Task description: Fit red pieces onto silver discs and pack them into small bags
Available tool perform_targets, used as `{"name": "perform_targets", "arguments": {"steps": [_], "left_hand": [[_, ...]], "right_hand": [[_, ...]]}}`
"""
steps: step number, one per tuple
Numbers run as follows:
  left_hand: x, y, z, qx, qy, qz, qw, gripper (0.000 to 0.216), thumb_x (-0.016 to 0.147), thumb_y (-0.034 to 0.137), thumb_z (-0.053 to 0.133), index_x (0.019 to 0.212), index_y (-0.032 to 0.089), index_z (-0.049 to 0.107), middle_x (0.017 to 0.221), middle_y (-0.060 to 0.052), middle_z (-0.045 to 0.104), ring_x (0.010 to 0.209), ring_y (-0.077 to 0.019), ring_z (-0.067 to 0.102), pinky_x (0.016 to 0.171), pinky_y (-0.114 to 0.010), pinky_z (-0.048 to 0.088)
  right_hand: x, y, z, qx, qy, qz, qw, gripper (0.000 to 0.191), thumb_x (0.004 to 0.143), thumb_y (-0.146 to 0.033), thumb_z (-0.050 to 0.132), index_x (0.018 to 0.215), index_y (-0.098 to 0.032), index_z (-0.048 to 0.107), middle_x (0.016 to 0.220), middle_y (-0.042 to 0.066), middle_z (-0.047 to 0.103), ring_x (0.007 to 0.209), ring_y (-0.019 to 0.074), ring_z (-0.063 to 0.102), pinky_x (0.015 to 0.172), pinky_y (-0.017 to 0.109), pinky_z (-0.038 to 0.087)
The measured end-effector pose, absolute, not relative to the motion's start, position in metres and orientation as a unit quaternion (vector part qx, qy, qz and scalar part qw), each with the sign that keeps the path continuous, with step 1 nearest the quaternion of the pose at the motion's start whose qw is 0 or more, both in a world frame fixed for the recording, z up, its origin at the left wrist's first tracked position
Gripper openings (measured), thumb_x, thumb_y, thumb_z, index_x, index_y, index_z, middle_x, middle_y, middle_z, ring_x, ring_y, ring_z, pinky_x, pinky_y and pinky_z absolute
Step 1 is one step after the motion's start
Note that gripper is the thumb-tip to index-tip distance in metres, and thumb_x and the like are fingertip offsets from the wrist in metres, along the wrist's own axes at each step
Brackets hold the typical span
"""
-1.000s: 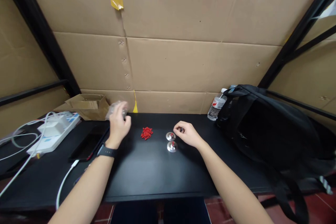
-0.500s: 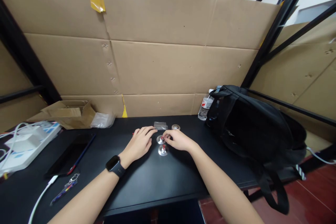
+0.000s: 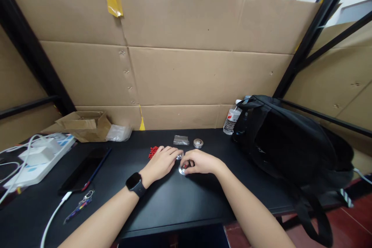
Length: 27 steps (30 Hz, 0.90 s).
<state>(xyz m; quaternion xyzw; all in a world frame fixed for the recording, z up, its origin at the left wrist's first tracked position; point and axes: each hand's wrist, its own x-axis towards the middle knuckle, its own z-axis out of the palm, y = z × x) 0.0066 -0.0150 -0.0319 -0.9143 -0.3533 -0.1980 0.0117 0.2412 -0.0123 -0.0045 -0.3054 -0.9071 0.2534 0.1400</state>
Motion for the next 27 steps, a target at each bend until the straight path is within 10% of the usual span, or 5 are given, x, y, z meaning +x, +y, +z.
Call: {"name": "perform_targets", "arguments": {"steps": [5,27], "left_hand": [[0.007,-0.013,-0.031,-0.915,-0.357,-0.183,0.042,0.020,0.101,0.020,0.045,0.100,0.023,0.064,0.103,-0.005,0.072,0.100,-0.0231,0.059,0.084,-0.039,0.034],[0.013,-0.010,-0.036,-0.880,-0.427,-0.205,0.048,0.026,0.102,0.020,0.039,0.086,0.020,0.060,0.089,-0.008,0.065,0.086,-0.0239,0.055,0.080,-0.040,0.032]], "right_hand": [[0.237,-0.011,-0.011,-0.340,-0.902,0.227,0.141,0.015,0.079,-0.010,0.072,0.083,-0.023,0.079,0.071,-0.002,0.070,0.063,0.0122,0.062,0.061,0.020,0.042],[0.249,-0.009,-0.018,-0.446,-0.879,0.099,0.139,0.011,0.086,-0.012,0.061,0.082,-0.022,0.064,0.090,0.003,0.070,0.079,0.0171,0.061,0.059,0.024,0.032]]}}
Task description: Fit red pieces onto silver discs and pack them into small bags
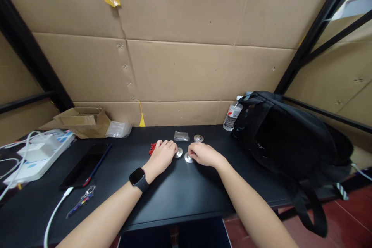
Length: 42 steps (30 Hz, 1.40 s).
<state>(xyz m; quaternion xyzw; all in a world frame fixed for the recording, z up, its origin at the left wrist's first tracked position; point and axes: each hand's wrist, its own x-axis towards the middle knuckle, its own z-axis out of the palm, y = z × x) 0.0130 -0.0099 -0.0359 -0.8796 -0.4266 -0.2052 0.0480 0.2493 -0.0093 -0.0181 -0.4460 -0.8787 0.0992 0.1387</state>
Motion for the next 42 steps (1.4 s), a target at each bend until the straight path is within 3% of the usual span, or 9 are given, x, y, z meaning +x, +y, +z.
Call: {"name": "perform_targets", "arguments": {"steps": [3,7,12,20,24,27,32,38,42], "left_hand": [[0.012,-0.014,-0.031,-0.869,-0.431,-0.242,-0.025,0.026,0.104,0.024,0.036,0.090,0.022,0.058,0.092,-0.004,0.065,0.087,-0.0210,0.057,0.081,-0.037,0.034],[0.009,-0.012,-0.029,-0.830,-0.449,-0.318,-0.089,0.024,0.103,0.030,0.039,0.091,0.023,0.058,0.094,-0.002,0.066,0.090,-0.0203,0.060,0.084,-0.035,0.037],[0.007,-0.005,-0.031,-0.744,-0.466,-0.419,-0.231,0.025,0.100,0.039,0.043,0.089,0.022,0.057,0.083,0.000,0.065,0.075,-0.0172,0.060,0.071,-0.028,0.043],[0.012,-0.007,-0.033,-0.723,-0.440,-0.459,-0.270,0.025,0.099,0.041,0.046,0.091,0.021,0.058,0.089,-0.002,0.066,0.080,-0.0168,0.060,0.072,-0.026,0.045],[0.014,-0.009,-0.035,-0.729,-0.439,-0.456,-0.260,0.024,0.100,0.040,0.047,0.094,0.021,0.060,0.092,-0.002,0.067,0.084,-0.0174,0.061,0.068,-0.025,0.043],[0.013,-0.009,-0.033,-0.738,-0.434,-0.459,-0.238,0.023,0.099,0.039,0.049,0.094,0.021,0.062,0.093,-0.002,0.068,0.087,-0.0180,0.062,0.075,-0.027,0.045],[0.012,-0.013,-0.024,-0.761,-0.438,-0.438,-0.193,0.020,0.099,0.034,0.050,0.090,0.021,0.064,0.093,-0.002,0.068,0.091,-0.0193,0.062,0.080,-0.030,0.043],[0.012,-0.013,-0.024,-0.776,-0.456,-0.405,-0.159,0.018,0.098,0.037,0.053,0.095,0.024,0.064,0.097,-0.001,0.067,0.097,-0.0206,0.061,0.081,-0.032,0.043],[0.009,-0.009,-0.030,-0.777,-0.490,-0.382,-0.100,0.024,0.103,0.038,0.041,0.109,0.025,0.061,0.108,-0.004,0.067,0.104,-0.0227,0.059,0.090,-0.038,0.042]], "right_hand": [[0.248,-0.008,-0.014,-0.436,-0.874,0.118,0.182,0.010,0.089,-0.014,0.058,0.083,-0.022,0.061,0.091,0.003,0.067,0.080,0.0164,0.059,0.064,0.024,0.036],[0.241,-0.007,-0.004,-0.424,-0.818,0.170,0.351,0.011,0.097,-0.022,0.052,0.088,-0.021,0.059,0.093,0.003,0.065,0.080,0.0155,0.059,0.075,0.026,0.044],[0.226,-0.012,0.001,-0.393,-0.751,0.244,0.471,0.015,0.099,-0.031,0.052,0.090,-0.021,0.059,0.098,0.005,0.064,0.088,0.0166,0.063,0.077,0.026,0.049],[0.196,-0.020,-0.020,-0.342,-0.696,0.381,0.503,0.020,0.095,-0.040,0.058,0.093,-0.021,0.058,0.123,0.009,0.059,0.097,0.0179,0.068,0.081,0.029,0.056],[0.194,-0.016,-0.029,-0.330,-0.633,0.476,0.514,0.025,0.090,-0.044,0.066,0.092,-0.020,0.058,0.122,0.007,0.060,0.091,0.0176,0.070,0.076,0.030,0.059],[0.196,-0.014,-0.030,-0.320,-0.594,0.519,0.524,0.027,0.085,-0.044,0.072,0.093,-0.021,0.059,0.119,0.005,0.061,0.088,0.0174,0.071,0.076,0.032,0.060],[0.199,-0.016,-0.023,-0.331,-0.559,0.568,0.505,0.044,0.080,-0.042,0.078,0.119,-0.028,0.062,0.118,0.005,0.064,0.084,0.0176,0.073,0.075,0.034,0.061],[0.205,-0.017,-0.015,-0.346,-0.501,0.622,0.492,0.045,0.071,-0.036,0.086,0.110,-0.022,0.070,0.117,0.008,0.067,0.081,0.0197,0.075,0.078,0.036,0.060],[0.210,-0.014,-0.011,-0.336,-0.462,0.650,0.501,0.043,0.075,-0.036,0.083,0.112,-0.021,0.068,0.110,0.009,0.072,0.084,0.0229,0.076,0.083,0.037,0.058]]}}
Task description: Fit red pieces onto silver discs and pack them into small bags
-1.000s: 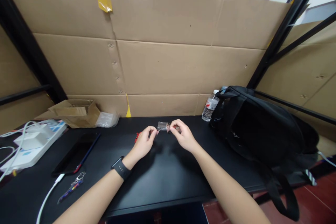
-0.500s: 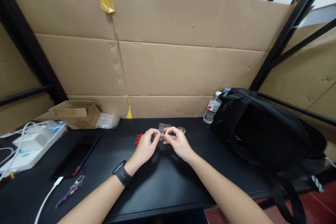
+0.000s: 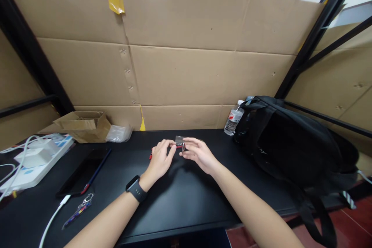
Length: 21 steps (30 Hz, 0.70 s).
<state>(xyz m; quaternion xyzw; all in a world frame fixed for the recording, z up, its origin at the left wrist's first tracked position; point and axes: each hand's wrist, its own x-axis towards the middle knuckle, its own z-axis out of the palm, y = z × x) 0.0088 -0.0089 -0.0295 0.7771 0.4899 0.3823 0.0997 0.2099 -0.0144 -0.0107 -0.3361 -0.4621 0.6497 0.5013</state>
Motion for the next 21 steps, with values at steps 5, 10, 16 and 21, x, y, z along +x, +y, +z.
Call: {"name": "perform_targets", "arguments": {"steps": [5,10,16,21], "left_hand": [[0.004,0.009,-0.027,0.816,0.500,0.291,0.018,0.032,0.100,0.029,0.042,0.130,0.026,0.052,0.136,-0.009,0.059,0.125,-0.0279,0.051,0.099,-0.046,0.040],[0.006,0.028,-0.029,0.848,0.478,0.227,0.030,0.048,0.096,0.031,0.049,0.143,0.022,0.043,0.145,-0.013,0.054,0.133,-0.0316,0.045,0.103,-0.050,0.037],[0.013,0.018,-0.039,0.911,0.363,0.170,0.091,0.050,0.095,0.028,0.053,0.144,0.025,0.043,0.143,-0.011,0.056,0.131,-0.0277,0.051,0.105,-0.044,0.038],[0.022,0.002,-0.036,0.924,0.338,0.152,0.095,0.040,0.095,0.030,0.053,0.134,0.023,0.051,0.124,-0.011,0.060,0.113,-0.0265,0.060,0.097,-0.041,0.044]], "right_hand": [[0.222,-0.008,-0.004,-0.303,-0.444,0.621,0.570,0.048,0.075,-0.033,0.084,0.117,-0.022,0.064,0.112,0.008,0.072,0.092,0.0228,0.075,0.092,0.039,0.057],[0.237,0.000,-0.002,-0.335,-0.445,0.565,0.609,0.051,0.072,-0.031,0.087,0.116,-0.023,0.065,0.112,0.007,0.070,0.086,0.0206,0.076,0.089,0.038,0.059],[0.244,0.002,0.001,-0.362,-0.464,0.526,0.614,0.050,0.070,-0.032,0.088,0.115,-0.024,0.066,0.114,0.007,0.068,0.086,0.0210,0.076,0.081,0.034,0.060],[0.248,0.003,0.002,-0.374,-0.487,0.500,0.611,0.053,0.069,-0.034,0.088,0.116,-0.024,0.066,0.118,0.008,0.066,0.085,0.0214,0.075,0.079,0.036,0.060]]}}
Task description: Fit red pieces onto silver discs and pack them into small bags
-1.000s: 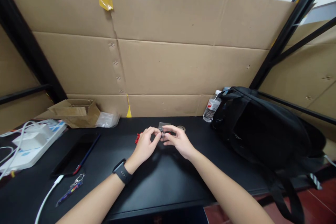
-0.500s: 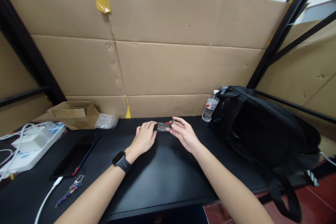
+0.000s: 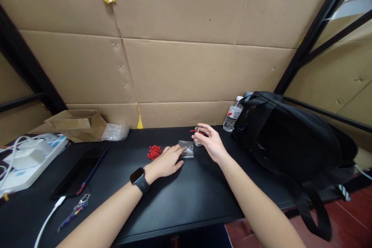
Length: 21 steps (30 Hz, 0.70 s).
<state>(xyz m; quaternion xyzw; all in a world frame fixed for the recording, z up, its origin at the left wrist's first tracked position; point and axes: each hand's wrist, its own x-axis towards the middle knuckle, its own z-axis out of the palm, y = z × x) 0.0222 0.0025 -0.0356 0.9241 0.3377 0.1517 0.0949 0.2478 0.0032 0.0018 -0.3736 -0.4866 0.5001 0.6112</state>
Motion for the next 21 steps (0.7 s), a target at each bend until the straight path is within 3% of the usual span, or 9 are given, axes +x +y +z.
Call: {"name": "perform_targets", "arguments": {"steps": [4,9,13,18,21], "left_hand": [[0.022,0.000,-0.034,0.919,0.344,0.159,0.107,0.024,0.095,0.031,0.053,0.116,0.022,0.060,0.117,-0.009,0.058,0.110,-0.0258,0.060,0.095,-0.040,0.045],[0.016,-0.003,-0.029,0.911,0.339,0.181,0.151,0.009,0.091,0.029,0.060,0.098,0.023,0.058,0.104,-0.003,0.062,0.097,-0.0219,0.062,0.088,-0.036,0.045],[0.013,-0.007,-0.025,0.908,0.335,0.193,0.160,0.020,0.086,0.033,0.067,0.102,0.023,0.059,0.102,-0.003,0.065,0.094,-0.0229,0.063,0.084,-0.034,0.046],[0.014,-0.007,-0.029,0.902,0.346,0.207,0.153,0.027,0.090,0.031,0.062,0.116,0.023,0.061,0.099,-0.006,0.067,0.088,-0.0223,0.065,0.081,-0.032,0.047],[0.015,-0.007,-0.030,0.896,0.364,0.212,0.139,0.018,0.091,0.035,0.063,0.103,0.023,0.063,0.093,-0.003,0.070,0.083,-0.0213,0.065,0.082,-0.032,0.046]], "right_hand": [[0.251,0.005,0.000,-0.400,-0.523,0.461,0.595,0.054,0.067,-0.033,0.088,0.116,-0.023,0.067,0.119,0.009,0.066,0.083,0.0197,0.073,0.077,0.035,0.059],[0.253,0.005,0.000,-0.413,-0.559,0.438,0.569,0.056,0.068,-0.036,0.086,0.118,-0.022,0.066,0.123,0.010,0.065,0.089,0.0212,0.071,0.078,0.034,0.058],[0.253,0.004,0.001,-0.423,-0.573,0.424,0.559,0.055,0.067,-0.037,0.086,0.117,-0.022,0.066,0.123,0.009,0.066,0.092,0.0216,0.071,0.083,0.035,0.057],[0.253,0.003,0.003,-0.423,-0.579,0.422,0.555,0.053,0.068,-0.035,0.084,0.116,-0.022,0.067,0.123,0.009,0.066,0.087,0.0197,0.071,0.083,0.036,0.057],[0.253,0.003,0.004,-0.427,-0.578,0.417,0.556,0.052,0.067,-0.034,0.085,0.115,-0.022,0.067,0.122,0.009,0.066,0.086,0.0190,0.071,0.083,0.035,0.057]]}}
